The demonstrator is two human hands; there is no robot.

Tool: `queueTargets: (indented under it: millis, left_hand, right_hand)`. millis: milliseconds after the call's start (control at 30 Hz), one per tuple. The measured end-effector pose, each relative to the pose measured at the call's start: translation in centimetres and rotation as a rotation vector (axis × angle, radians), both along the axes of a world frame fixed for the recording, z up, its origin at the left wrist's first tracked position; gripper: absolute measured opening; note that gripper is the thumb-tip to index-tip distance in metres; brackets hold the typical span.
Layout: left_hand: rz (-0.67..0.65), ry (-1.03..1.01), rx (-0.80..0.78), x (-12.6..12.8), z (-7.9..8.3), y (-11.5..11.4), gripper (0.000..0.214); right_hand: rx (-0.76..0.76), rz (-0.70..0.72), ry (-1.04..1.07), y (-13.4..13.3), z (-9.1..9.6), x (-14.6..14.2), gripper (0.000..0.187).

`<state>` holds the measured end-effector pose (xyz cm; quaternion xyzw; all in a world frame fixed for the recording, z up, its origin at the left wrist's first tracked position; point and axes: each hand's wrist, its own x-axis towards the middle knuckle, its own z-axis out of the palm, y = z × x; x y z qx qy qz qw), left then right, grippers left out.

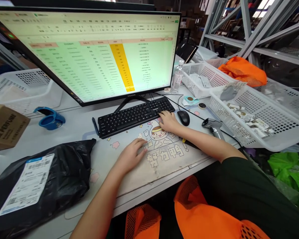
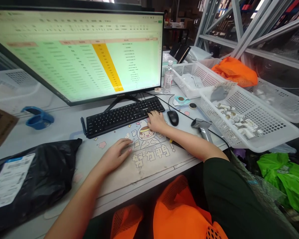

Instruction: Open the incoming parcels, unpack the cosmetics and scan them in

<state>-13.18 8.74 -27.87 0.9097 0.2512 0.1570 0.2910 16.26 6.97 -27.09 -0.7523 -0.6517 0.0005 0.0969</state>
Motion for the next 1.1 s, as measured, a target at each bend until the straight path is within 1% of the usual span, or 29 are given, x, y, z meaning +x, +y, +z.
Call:
queueTargets:
  millis: [133, 233, 400, 467, 533, 667, 800, 867, 967, 1033, 1100]
  left_hand:
    - [-0.004, 0.013, -0.018, 0.0, -0.1, 0.0, 0.04]
    - [-0.003, 0.016, -0.025, 0.0, 0.0, 0.0, 0.04]
    - [-0.011, 0.04, -0.006, -0.1, 0.3, -0.1, 0.041]
    - [-0.025, 0.037, 0.003, -0.1, 0.3, -0.1, 0.041]
    - [-0.035, 0.028, 0.012, -0.1, 0.4, -0.2, 0.04]
    - [-0.027, 0.016, 0.027, -0.1, 0.6, -0.2, 0.037]
    - [-0.02, 0.005, 0.018, -0.1, 0.6, -0.3, 0.035]
    - [-0.025, 0.004, 0.01, -0.1, 0.5, -0.3, 0.034]
    - [-0.03, 0.005, 0.0, 0.0, 0.4, -0.3, 0.033]
    - [-0.026, 0.009, -0.004, 0.0, 0.5, -0.3, 0.033]
    - [-0.021, 0.015, -0.008, 0.0, 0.7, -0.3, 0.033]
  right_hand:
    - [-0.024, 0.015, 0.006, 0.9, -0.2, 0.0, 0.063]
    - [-0.023, 0.013, 0.006, 1.3, -0.5, 0.1, 0.061]
    - [0.055, -0.106, 0.028, 1.7, -0.6, 1.3, 0.067]
    - [0.07, -0.127, 0.037, 1.8, -0.5, 1.7, 0.068]
    - [0.092, -0.111, 0.034, 1.7, -0.6, 1.7, 0.069]
    - [0.112, -0.012, 0.04, 1.1, -0.9, 1.1, 0.067]
    - [0.11, -0.006, 0.047, 1.2, -0.8, 0.6, 0.065]
    - [0.116, -0.007, 0.048, 2.2, -0.6, 0.3, 0.06]
    - [0.125, 0.003, 0.047, 5.2, -0.2, -0.8, 0.05]
    - [0.141, 0.005, 0.048, 7.4, 0.0, -1.7, 0.05]
    - [0.122, -0.002, 0.059, 9.1, 0.2, -2.3, 0.052]
